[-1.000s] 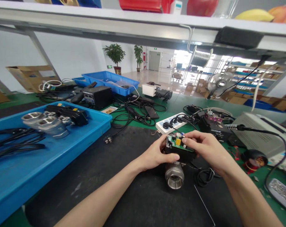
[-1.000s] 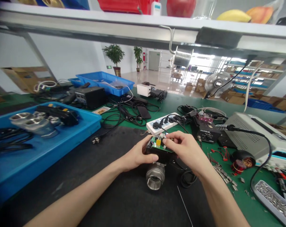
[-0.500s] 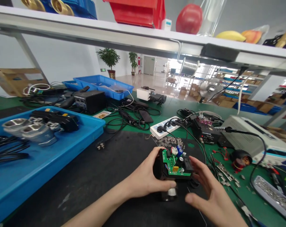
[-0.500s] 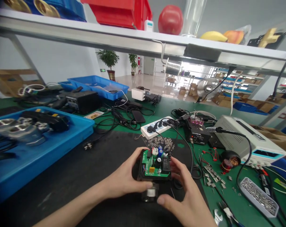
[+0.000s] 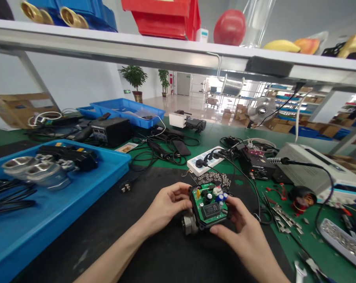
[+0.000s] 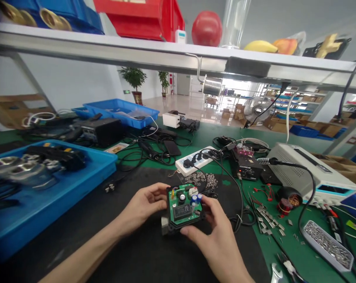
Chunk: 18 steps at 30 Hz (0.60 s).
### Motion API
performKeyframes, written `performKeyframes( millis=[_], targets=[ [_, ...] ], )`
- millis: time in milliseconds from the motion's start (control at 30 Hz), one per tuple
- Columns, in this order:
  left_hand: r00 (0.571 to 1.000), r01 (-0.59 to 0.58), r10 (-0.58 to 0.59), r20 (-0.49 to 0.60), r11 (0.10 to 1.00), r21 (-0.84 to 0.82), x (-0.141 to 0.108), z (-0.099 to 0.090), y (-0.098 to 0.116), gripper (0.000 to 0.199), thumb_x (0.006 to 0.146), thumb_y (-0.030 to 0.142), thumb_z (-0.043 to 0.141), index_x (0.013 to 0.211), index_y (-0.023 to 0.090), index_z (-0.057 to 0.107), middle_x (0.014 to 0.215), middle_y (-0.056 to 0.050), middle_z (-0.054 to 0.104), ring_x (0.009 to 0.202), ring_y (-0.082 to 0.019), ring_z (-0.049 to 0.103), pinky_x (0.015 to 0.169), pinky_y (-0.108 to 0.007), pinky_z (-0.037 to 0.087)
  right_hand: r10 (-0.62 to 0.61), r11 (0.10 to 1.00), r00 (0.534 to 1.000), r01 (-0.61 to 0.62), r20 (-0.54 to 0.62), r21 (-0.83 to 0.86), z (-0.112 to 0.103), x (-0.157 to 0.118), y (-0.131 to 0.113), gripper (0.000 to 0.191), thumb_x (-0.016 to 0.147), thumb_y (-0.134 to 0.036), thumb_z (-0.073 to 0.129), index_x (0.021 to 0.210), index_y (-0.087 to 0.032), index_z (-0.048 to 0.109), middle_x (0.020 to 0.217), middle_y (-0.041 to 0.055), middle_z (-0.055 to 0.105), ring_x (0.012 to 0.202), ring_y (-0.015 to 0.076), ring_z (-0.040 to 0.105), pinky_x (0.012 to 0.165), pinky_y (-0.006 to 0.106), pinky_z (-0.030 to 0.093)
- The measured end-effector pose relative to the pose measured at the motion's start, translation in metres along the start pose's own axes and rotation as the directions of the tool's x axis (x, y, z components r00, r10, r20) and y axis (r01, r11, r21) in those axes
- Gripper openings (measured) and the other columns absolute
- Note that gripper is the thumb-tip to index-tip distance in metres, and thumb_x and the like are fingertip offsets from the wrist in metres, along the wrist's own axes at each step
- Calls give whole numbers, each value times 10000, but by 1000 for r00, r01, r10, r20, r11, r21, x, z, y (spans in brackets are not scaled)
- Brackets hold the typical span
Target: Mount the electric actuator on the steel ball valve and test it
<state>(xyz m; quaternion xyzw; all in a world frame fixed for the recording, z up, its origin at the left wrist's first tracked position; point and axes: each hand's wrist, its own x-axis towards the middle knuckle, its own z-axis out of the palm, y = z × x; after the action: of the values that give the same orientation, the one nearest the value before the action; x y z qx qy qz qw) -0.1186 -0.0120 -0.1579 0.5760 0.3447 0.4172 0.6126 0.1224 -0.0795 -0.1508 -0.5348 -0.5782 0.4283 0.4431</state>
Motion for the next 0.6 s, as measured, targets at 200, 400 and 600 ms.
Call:
performKeyframes(
  millis=[200,400,600],
  targets=[
    [971,-41,68,231,992,-118,-13,12,19,1075,605,570,926,1514,217,473,1467,-142,582,1390,-341,521,1231,-471,335,81,996,957,-91,-277,-24,37,-10,-1,812,576,-486,928,1187,-201,476,1138,67,645,1048,195,672,913,268,579],
    [970,38,-16,242,996,-86,-26,29,27,1403,427,201,1021,1607,344,276,1415,-93,623,1284,-346,610,1093,-453,505,52,994,929,-84,-366,-72,55,-26,19,846,548,-511,931,1154,-209,424,1124,94,630,1004,203,686,775,238,608],
    [948,2,39,316,992,-128,-12,13,27,1173,449,192,1012,1498,251,491,1322,-98,673,1151,-316,668,988,-386,547,-56,989,988,76,-147,128,58,-44,29,706,733,-322,835,1274,-212,394,1147,109,634,946,177,733,860,273,648]
  ],
)
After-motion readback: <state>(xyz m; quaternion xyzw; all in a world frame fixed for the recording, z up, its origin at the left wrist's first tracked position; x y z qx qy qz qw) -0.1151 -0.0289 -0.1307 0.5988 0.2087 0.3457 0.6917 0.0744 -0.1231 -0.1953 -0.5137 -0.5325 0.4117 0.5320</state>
